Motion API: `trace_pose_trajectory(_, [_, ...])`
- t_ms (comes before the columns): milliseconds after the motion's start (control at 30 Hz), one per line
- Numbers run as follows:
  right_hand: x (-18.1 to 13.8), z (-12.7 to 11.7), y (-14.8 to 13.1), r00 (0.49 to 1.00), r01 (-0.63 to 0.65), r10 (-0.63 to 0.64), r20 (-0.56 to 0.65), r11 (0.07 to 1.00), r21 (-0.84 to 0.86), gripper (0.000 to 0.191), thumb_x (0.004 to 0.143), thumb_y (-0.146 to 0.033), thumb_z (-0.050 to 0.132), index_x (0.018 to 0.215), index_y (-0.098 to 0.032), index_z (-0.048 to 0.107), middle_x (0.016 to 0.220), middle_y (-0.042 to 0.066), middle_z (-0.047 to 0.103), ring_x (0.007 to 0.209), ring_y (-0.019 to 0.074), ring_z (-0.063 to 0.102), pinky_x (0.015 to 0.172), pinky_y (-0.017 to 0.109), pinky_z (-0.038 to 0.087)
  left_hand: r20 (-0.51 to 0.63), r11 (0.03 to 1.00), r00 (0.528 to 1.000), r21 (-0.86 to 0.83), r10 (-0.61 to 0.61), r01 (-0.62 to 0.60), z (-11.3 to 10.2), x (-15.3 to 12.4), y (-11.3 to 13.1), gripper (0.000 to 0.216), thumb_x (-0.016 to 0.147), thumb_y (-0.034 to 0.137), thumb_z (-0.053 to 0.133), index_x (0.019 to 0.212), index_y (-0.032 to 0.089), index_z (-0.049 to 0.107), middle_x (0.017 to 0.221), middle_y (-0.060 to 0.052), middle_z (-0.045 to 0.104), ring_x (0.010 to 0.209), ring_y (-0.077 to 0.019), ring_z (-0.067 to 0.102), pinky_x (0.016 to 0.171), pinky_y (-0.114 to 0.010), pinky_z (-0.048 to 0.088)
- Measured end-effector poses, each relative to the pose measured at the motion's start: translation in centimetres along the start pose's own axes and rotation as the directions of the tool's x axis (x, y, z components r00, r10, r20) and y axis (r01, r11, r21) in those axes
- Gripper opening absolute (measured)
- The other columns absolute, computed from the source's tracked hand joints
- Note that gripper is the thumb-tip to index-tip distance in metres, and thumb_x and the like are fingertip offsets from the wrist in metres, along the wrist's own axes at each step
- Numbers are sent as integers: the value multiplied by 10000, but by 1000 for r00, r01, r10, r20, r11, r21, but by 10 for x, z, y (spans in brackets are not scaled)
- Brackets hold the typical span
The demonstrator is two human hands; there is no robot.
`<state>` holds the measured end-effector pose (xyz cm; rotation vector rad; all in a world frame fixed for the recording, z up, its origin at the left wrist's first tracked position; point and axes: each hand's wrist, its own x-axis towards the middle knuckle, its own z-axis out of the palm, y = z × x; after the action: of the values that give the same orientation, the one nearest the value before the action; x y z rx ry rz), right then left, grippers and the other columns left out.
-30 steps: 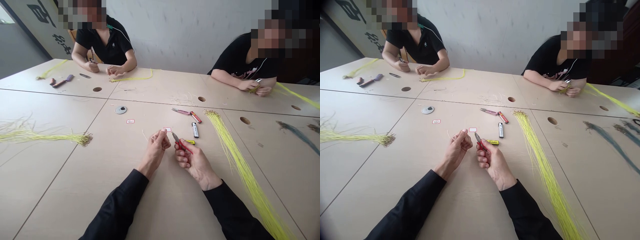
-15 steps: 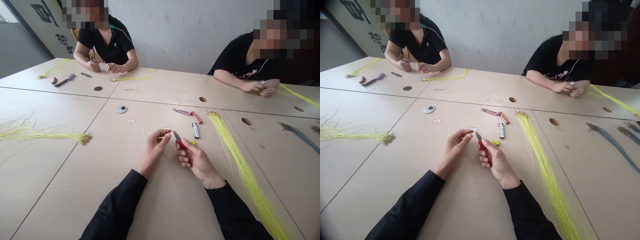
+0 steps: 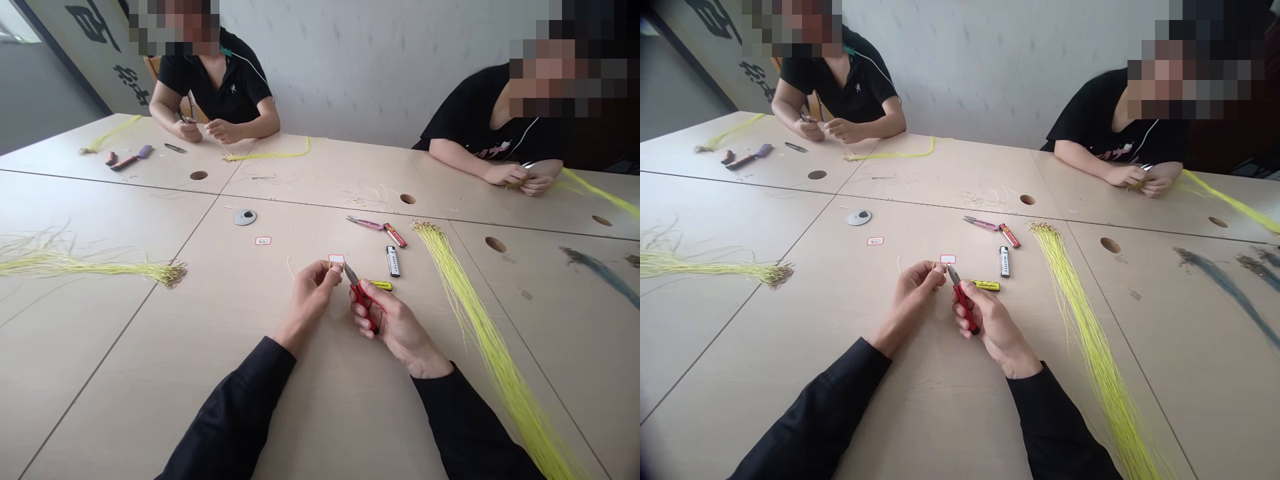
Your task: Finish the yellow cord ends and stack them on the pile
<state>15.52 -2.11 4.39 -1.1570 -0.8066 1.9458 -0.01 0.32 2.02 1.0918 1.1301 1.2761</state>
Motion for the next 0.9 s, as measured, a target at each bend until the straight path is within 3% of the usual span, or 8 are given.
trace_pose_trajectory(167, [0,0,3,998,56,-58,-22,995,-87,403,867,-563,635,823,-162,643,667,-12,495,520,91,435,463,222,324,13,1000,1000,4,4,-4,0,-1,-1,279,841,425,693,786,151,678,739,-10,619,682,-123,519,658,-239,399])
trace_pose_trajectory(333, [-3,-4,-1,998,61,-64,-17,986,-153,377,872,-529,599,856,-161,682,703,21,567,574,133,517,530,262,392,-16,999,1000,37,25,-24,-1,0,-5,323,879,440,648,735,152,623,672,13,537,628,-106,459,604,-234,355])
trace_pose_trajectory(467, [-5,-7,-5,981,183,-183,-59,983,-13,303,864,-435,559,906,-174,708,794,45,604,688,159,536,611,275,428,-15,999,1000,-38,21,-22,-2,1,-5,287,886,420,649,766,161,618,698,11,550,641,-101,473,625,-225,372])
trace_pose_trajectory(567, [-5,-7,-7,957,282,-272,-105,954,100,249,839,-397,669,1005,-212,690,890,30,599,776,155,535,693,268,454,34,993,999,-121,15,-11,-2,1,0,252,880,405,659,797,171,615,752,-2,586,669,-104,508,663,-225,412])
trace_pose_trajectory(733, [0,-2,-1,945,301,-308,-112,951,-76,322,773,-392,804,1009,-227,659,774,-26,512,609,93,397,539,225,358,156,984,988,-171,-18,45,2,-1,1,306,894,459,632,797,173,581,788,-17,609,651,-103,538,629,-228,446])
trace_pose_trajectory(900, [5,1,5,929,331,-346,-134,936,-124,295,786,-399,782,987,-202,696,803,-7,543,568,74,349,471,217,326,127,988,991,-143,-35,53,7,-2,-5,312,926,504,575,867,213,481,631,60,517,464,-69,438,463,-195,352])
